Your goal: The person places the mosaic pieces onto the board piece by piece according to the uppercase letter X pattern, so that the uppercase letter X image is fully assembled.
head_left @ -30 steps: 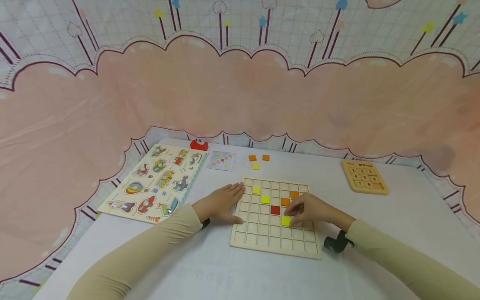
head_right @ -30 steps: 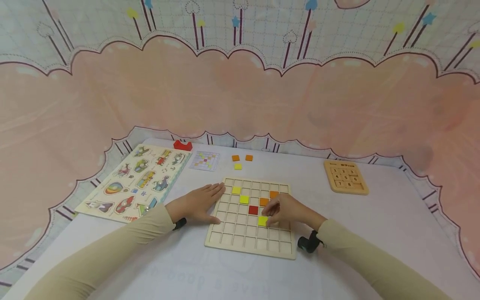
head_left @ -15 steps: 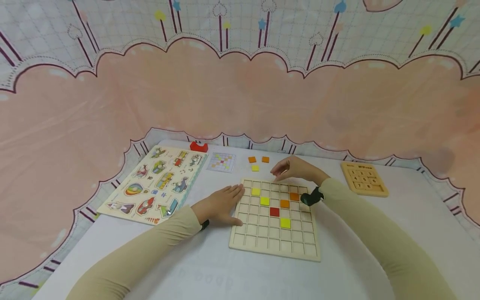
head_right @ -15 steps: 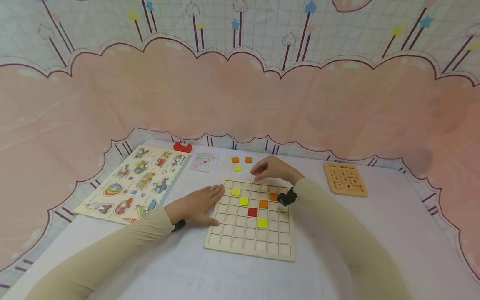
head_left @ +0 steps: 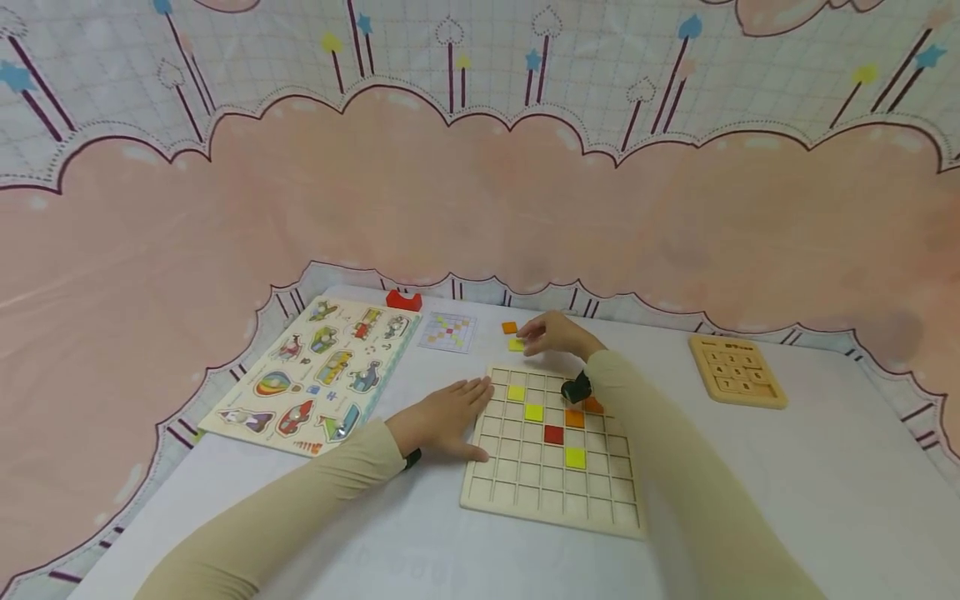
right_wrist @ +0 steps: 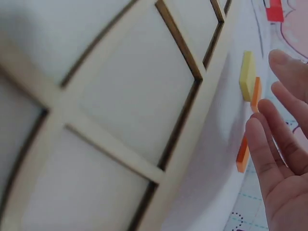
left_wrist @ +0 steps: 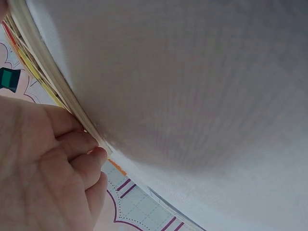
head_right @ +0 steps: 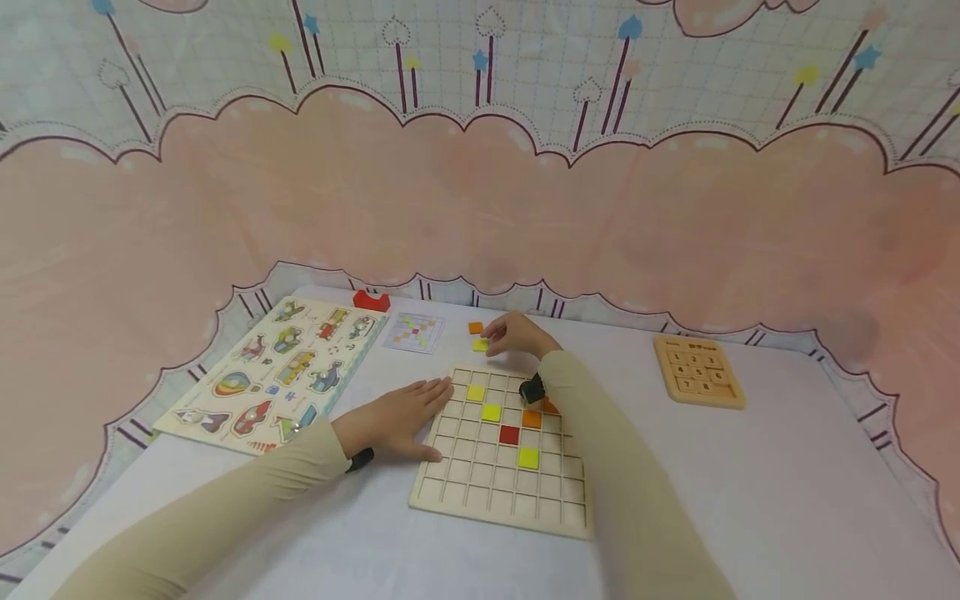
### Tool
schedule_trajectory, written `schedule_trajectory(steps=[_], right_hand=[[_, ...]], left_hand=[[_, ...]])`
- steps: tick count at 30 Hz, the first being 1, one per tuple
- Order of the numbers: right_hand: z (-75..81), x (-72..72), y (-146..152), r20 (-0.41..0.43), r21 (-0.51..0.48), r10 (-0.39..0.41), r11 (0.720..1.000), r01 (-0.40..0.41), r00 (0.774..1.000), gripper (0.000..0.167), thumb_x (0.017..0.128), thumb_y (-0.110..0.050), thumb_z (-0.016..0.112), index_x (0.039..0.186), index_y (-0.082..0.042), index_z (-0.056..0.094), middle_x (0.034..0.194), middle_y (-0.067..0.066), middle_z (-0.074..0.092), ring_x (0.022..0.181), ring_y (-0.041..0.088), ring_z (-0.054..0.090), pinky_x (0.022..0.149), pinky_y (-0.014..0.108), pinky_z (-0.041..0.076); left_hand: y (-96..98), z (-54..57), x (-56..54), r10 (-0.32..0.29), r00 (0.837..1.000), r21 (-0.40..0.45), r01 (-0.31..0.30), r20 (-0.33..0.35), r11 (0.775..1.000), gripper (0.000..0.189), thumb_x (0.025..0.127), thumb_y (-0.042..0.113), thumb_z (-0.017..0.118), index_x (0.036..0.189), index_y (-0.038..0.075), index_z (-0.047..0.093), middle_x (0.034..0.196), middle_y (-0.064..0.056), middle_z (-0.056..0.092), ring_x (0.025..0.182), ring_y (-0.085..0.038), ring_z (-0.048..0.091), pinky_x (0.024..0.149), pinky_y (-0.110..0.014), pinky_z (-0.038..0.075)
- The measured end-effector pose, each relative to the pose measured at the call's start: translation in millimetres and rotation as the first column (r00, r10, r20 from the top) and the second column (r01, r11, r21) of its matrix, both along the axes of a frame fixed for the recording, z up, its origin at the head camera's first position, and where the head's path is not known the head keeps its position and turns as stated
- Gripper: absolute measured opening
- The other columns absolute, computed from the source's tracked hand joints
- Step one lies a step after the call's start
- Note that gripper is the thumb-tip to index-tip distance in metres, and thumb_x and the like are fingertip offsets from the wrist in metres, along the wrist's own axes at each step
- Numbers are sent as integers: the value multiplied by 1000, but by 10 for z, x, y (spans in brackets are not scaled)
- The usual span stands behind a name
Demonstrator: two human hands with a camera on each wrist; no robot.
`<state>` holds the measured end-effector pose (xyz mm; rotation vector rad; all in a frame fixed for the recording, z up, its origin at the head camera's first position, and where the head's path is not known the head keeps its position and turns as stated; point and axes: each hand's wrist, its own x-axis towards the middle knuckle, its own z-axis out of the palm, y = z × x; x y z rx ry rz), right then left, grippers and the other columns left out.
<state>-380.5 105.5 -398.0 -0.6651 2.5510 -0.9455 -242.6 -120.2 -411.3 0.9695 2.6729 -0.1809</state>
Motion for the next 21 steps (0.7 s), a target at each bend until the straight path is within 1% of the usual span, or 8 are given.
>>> schedule_trajectory(steps=[2,5,9,15,21], right_hand=[[-13,-5,-19,6,16,4,1000,-4,1000,38,81,-14,73,116,-4,66,120,14,65,105,25,58,99,39,46],[-19,3,-28,12,46,36,998,-36,999,37,83,-13,70,118,-4,65,124,14,63,111,26,57,102,40,45],[-5,21,-4,20,73,61,995,-62,998,31,86,-9,67,117,-4,66,123,13,63,113,26,58,103,40,44],[-4,10,83,56,61,40,997,-43,998,26,84,-3,67,110,-4,70,116,12,68,109,24,62,101,38,47],[-32,2,123,69,31,28,999,-30,997,29,81,-3,71,110,-5,71,114,11,69,101,20,63,97,36,49]], left_hand=[[6,2,6,-5,1000,3,5,-1,1000,103,81,71,50,150,3,15,159,-12,12,147,-25,14,121,-37,15],[13,10,15,-11,1000,7,11,-2,1000,102,82,70,50,150,3,15,158,-12,13,147,-25,14,120,-37,16],[19,13,18,-17,1000,-1,17,-21,1000,102,82,71,48,150,3,15,158,-12,13,147,-24,14,120,-36,15],[20,14,19,-9,999,-16,8,-34,1000,102,82,72,48,150,4,16,158,-11,14,147,-23,14,121,-35,15],[19,27,30,-10,999,-15,10,-30,1000,101,82,70,49,150,4,17,158,-11,15,147,-23,15,120,-35,16]])
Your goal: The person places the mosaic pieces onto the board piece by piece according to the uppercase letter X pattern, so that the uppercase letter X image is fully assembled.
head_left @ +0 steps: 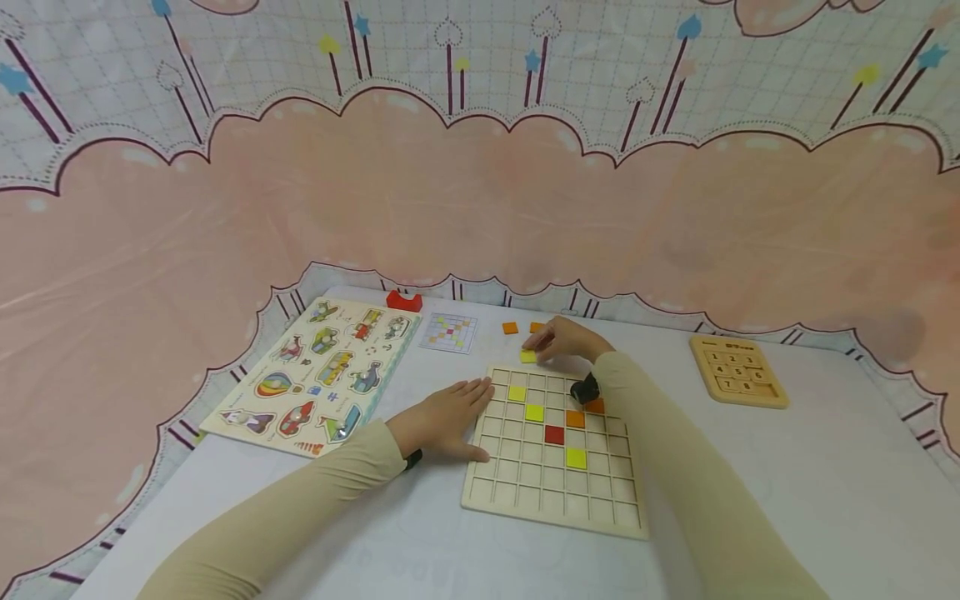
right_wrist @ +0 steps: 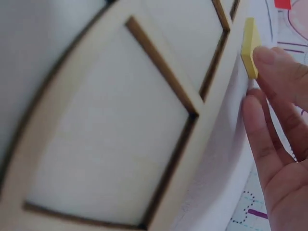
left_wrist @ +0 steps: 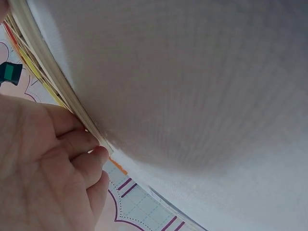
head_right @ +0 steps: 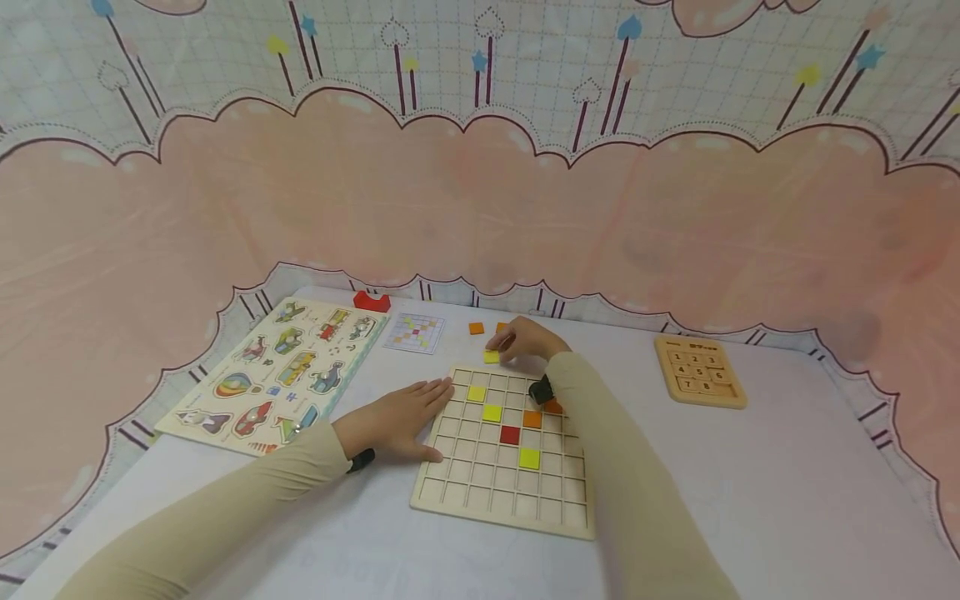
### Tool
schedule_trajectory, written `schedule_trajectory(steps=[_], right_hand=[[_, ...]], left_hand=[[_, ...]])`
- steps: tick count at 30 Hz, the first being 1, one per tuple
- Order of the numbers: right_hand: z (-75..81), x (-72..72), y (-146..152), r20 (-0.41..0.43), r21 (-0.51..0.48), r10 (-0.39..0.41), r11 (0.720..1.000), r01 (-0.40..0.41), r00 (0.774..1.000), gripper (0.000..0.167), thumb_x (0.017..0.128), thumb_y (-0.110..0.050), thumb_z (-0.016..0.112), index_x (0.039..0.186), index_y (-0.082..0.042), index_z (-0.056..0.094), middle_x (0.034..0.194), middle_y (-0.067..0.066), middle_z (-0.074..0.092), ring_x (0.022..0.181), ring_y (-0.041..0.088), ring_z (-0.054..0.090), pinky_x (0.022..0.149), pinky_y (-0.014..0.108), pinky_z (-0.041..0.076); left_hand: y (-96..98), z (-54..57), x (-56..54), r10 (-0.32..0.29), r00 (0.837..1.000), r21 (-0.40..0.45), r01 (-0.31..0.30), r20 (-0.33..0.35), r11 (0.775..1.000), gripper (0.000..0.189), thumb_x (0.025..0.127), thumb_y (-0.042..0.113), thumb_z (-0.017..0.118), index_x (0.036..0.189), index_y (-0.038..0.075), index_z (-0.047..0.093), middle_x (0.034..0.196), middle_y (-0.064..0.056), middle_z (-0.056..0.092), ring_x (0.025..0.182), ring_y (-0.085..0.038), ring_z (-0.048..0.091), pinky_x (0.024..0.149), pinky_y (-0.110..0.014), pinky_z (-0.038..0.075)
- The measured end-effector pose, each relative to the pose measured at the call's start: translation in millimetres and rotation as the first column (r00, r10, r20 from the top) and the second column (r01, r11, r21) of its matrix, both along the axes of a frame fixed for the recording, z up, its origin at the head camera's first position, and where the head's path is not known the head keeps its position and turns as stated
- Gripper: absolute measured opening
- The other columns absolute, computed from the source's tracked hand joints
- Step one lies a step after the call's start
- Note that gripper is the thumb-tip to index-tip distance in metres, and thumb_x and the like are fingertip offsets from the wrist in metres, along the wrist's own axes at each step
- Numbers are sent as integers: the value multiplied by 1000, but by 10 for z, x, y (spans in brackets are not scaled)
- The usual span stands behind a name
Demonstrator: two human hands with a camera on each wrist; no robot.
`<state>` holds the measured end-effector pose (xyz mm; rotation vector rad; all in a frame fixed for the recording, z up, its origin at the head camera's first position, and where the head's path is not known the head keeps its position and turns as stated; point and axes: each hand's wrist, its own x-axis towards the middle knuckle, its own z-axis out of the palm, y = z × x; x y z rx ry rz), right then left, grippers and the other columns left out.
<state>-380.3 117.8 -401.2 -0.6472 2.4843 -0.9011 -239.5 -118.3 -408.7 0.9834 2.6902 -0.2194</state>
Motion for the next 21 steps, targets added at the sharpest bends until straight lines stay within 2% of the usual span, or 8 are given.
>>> schedule_trajectory(steps=[5,11,21], right_hand=[[-16,24,-45,-15,1,-30,1000,30,999,32,76,-5,76,107,-5,71,102,9,71,86,14,60,86,27,52],[-17,57,-100,-67,44,-32,998,35,997,26,75,-4,77,100,-1,72,88,7,68,77,13,53,73,20,47],[54,89,-78,-83,74,-10,997,16,997,25,77,-6,76,101,-2,72,94,10,69,79,13,57,77,23,51]], left_hand=[[-8,-7,9,2,1000,9,-2,-1,1000,101,82,71,48,150,4,17,158,-11,15,147,-23,15,120,-35,16],[-14,-14,17,-1,1000,16,1,5,1000,100,82,70,48,150,4,17,158,-11,15,147,-23,15,120,-35,16],[-23,-22,-18,-4,1000,0,4,10,1000,102,82,71,47,151,4,14,159,-12,12,147,-24,13,121,-36,15]])
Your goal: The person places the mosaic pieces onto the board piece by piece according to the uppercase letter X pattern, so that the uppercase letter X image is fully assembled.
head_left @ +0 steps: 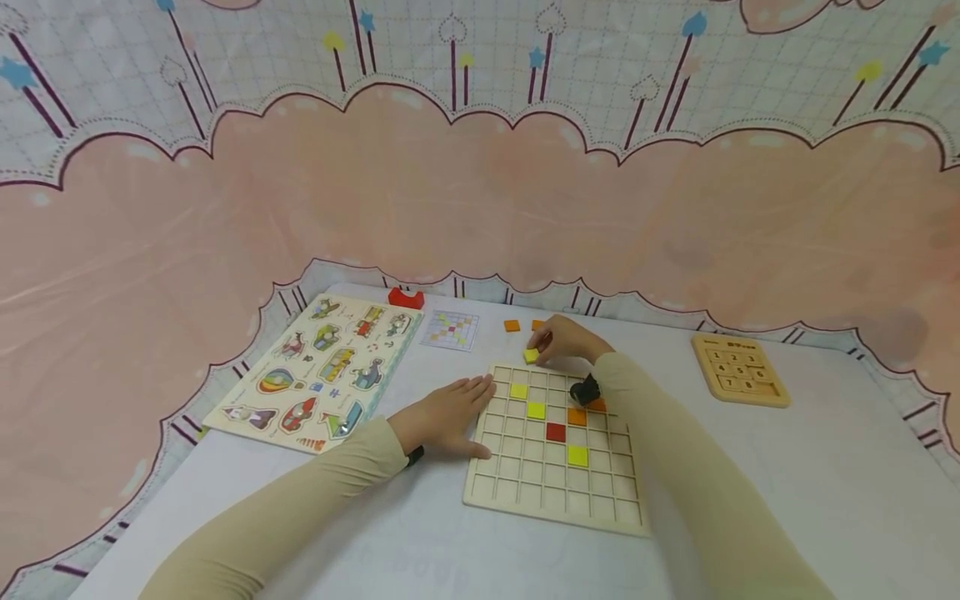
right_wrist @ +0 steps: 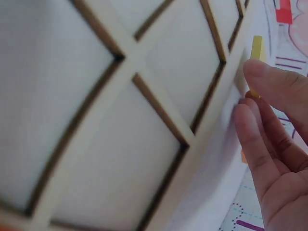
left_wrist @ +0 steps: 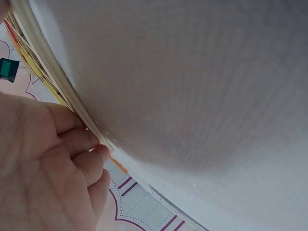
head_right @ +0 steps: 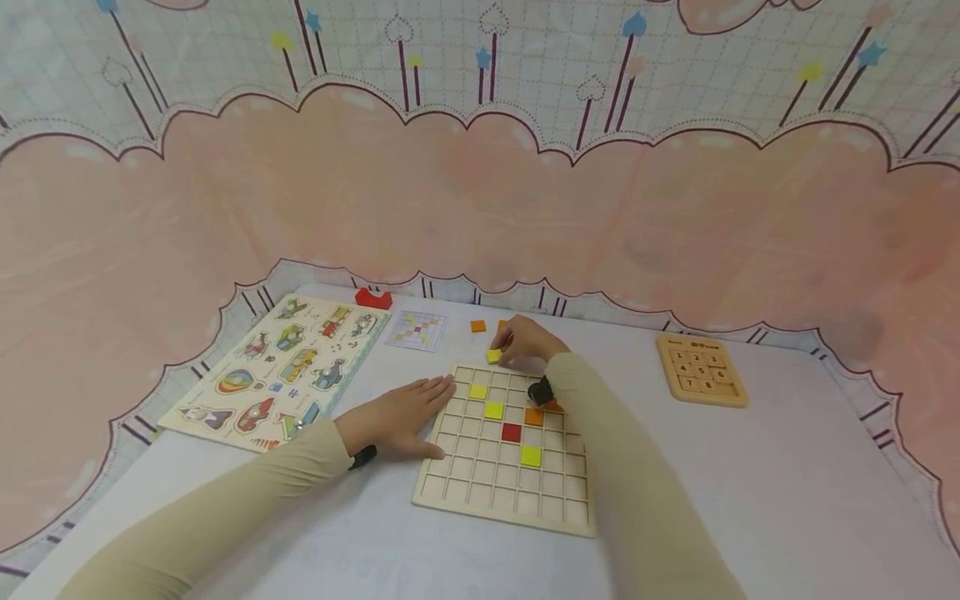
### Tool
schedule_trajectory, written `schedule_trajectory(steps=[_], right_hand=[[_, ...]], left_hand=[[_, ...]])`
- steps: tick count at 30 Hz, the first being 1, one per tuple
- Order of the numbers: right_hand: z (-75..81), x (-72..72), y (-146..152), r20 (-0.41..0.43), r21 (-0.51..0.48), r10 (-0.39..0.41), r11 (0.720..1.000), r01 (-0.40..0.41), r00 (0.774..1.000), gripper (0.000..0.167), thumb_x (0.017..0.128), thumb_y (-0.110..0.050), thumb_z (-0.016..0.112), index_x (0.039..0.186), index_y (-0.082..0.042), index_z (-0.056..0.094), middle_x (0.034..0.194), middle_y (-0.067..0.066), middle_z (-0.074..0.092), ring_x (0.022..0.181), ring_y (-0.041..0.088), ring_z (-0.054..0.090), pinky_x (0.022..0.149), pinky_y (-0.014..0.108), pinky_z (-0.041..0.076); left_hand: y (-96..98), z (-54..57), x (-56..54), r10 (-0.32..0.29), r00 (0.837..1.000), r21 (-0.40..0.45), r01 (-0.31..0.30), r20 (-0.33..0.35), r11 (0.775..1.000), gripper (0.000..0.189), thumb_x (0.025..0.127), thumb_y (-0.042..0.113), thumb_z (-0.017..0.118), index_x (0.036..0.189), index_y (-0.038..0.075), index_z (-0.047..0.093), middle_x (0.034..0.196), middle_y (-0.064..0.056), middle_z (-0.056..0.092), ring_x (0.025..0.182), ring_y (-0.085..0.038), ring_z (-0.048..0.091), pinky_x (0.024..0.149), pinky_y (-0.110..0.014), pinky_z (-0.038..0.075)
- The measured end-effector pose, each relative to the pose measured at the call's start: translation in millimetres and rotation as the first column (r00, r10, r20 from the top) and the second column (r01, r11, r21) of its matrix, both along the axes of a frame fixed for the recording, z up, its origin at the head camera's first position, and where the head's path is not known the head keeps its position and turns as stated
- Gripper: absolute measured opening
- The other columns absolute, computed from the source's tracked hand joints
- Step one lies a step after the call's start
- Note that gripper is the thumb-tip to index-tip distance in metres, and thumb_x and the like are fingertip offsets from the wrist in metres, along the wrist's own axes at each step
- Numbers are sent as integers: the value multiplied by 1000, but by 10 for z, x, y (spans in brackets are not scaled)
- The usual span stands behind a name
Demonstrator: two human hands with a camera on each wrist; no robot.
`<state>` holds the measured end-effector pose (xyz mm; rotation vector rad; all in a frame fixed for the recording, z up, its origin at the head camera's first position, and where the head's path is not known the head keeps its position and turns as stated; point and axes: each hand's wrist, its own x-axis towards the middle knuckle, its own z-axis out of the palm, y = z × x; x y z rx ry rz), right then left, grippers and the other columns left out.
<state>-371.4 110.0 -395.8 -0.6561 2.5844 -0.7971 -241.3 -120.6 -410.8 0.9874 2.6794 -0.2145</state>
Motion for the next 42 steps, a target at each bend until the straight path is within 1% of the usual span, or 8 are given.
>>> schedule_trajectory(steps=[2,7,11,15,23,30,37,42], right_hand=[[12,13,27,-4,-8,22,1000,-22,1000,25,77,-7,75,101,-2,72,94,10,70,80,13,59,79,25,52],[33,82,125,8,-70,62,996,-61,998,23,77,-5,75,100,-2,72,96,11,70,83,13,62,81,28,54],[64,179,214,49,-124,49,991,-42,998,22,77,-5,75,98,-3,72,95,9,69,83,14,60,78,26,53],[108,308,298,67,-145,47,989,-36,997,21,77,-5,74,98,-3,71,91,8,67,81,15,57,76,26,52],[157,579,465,28,-154,78,985,-72,997,22,77,-7,75,98,-4,70,84,6,64,77,15,55,74,24,52],[176,866,608,10,-177,107,979,-104,994,22,76,-8,77,95,-3,69,83,6,64,75,12,55,70,20,52],[144,1173,720,9,-179,105,979,-101,994,23,74,-7,77,95,-2,68,82,5,63,74,12,54,66,19,52],[89,1335,804,14,-174,108,979,-104,994,24,74,-10,79,94,-4,68,82,3,62,74,11,54,66,19,52]], left_hand=[[1,4,-3,2,1000,-4,-2,3,1000,102,82,71,47,151,3,14,159,-12,12,147,-24,13,121,-37,15],[3,16,8,11,1000,-12,-11,11,1000,102,82,71,47,151,3,14,159,-12,12,147,-24,13,121,-37,15],[6,23,25,13,1000,-7,-13,15,1000,101,82,71,48,150,3,15,159,-12,12,147,-24,14,121,-36,15],[6,30,40,10,1000,2,-10,17,1000,101,83,70,49,150,3,15,159,-12,13,147,-24,14,120,-36,16],[-6,32,29,1,1000,8,-1,10,1000,100,83,69,49,150,2,16,158,-13,13,147,-25,14,120,-36,16],[-5,27,8,-3,1000,15,2,15,1000,101,83,69,49,150,1,15,158,-13,12,147,-25,14,120,-36,16],[0,33,-4,-17,1000,20,17,6,1000,101,83,69,49,150,0,15,158,-14,13,147,-26,15,120,-37,16],[1,30,-6,-14,1000,27,13,10,1000,101,83,69,49,150,0,15,158,-14,13,147,-25,14,120,-37,16]])
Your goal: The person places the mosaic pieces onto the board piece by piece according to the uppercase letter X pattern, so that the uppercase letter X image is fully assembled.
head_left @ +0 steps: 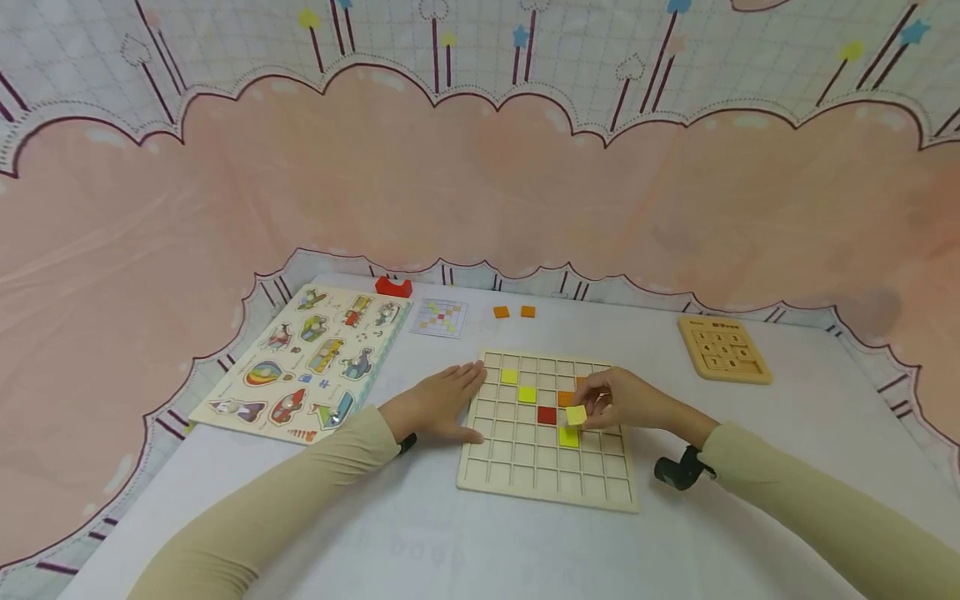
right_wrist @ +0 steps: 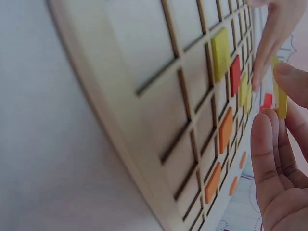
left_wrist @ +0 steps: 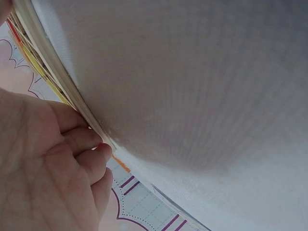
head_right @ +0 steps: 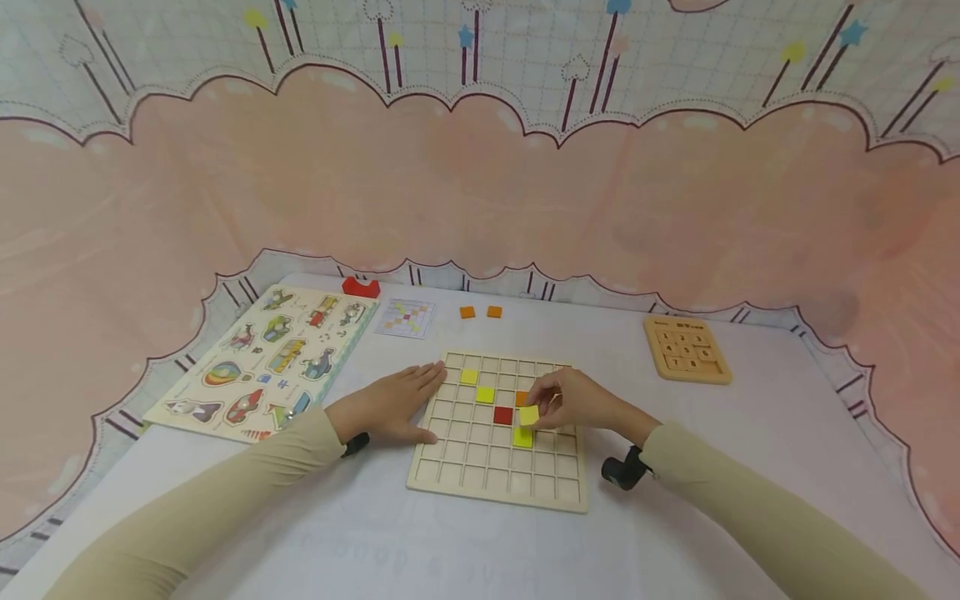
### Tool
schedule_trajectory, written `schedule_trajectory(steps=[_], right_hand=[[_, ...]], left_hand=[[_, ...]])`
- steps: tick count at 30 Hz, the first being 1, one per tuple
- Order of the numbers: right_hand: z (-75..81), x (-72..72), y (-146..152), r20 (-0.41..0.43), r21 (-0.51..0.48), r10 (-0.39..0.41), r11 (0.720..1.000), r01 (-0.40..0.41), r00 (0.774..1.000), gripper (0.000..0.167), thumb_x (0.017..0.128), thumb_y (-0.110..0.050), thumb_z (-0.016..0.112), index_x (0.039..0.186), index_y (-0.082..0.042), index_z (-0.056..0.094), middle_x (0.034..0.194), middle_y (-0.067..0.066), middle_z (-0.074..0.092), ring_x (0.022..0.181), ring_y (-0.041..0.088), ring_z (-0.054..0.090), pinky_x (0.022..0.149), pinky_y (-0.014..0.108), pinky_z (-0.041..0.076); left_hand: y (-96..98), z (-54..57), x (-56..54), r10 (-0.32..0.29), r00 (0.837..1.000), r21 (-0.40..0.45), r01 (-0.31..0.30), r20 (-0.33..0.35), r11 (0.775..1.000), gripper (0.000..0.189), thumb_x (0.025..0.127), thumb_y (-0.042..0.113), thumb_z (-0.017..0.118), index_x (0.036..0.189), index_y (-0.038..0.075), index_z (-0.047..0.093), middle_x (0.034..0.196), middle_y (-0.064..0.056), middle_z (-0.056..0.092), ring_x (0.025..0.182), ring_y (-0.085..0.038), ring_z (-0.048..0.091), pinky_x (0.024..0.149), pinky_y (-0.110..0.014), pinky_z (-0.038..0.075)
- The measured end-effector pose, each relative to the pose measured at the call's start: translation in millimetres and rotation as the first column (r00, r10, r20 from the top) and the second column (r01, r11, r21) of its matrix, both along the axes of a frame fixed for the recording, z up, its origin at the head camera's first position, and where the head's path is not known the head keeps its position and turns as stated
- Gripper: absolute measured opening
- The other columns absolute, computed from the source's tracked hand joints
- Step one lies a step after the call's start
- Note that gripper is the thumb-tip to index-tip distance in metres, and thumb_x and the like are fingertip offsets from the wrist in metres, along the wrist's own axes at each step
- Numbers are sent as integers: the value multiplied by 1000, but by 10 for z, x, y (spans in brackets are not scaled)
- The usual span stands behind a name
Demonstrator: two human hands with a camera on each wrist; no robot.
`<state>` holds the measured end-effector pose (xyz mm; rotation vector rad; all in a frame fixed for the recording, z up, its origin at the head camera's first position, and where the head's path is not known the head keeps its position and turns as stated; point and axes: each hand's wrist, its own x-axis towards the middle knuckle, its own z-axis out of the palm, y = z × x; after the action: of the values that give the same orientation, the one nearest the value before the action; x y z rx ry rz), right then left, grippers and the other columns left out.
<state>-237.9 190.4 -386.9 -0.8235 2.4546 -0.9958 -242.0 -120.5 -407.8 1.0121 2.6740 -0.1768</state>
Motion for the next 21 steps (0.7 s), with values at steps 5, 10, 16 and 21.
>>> schedule_trajectory(steps=[5,10,16,21], right_hand=[[-65,109,69,22,25,-2,1000,1,1000,23,74,-15,79,92,-8,68,80,0,61,72,9,54,65,18,52],[-149,185,138,43,39,-6,999,5,999,23,73,-17,80,91,-9,67,79,-2,59,70,7,53,61,17,49],[-206,257,184,74,28,2,1000,-4,997,25,72,-19,81,89,-9,67,77,-1,57,68,7,50,56,16,44],[-214,309,188,82,18,1,1000,-3,997,24,72,-19,81,89,-9,67,77,0,58,68,8,50,56,16,43]], left_hand=[[-4,-3,-7,5,1000,0,-5,9,1000,101,83,69,48,150,0,15,158,-14,12,147,-25,14,121,-37,15],[-12,0,-11,11,1000,1,-11,11,1000,101,83,69,49,150,1,15,158,-14,12,147,-25,13,121,-37,15],[-18,12,-3,15,1000,11,-15,20,1000,100,84,68,49,150,1,14,158,-13,12,147,-25,13,121,-38,15],[-24,33,11,13,1000,14,-13,20,1000,100,84,67,50,150,0,15,158,-14,12,147,-26,14,120,-38,15]])
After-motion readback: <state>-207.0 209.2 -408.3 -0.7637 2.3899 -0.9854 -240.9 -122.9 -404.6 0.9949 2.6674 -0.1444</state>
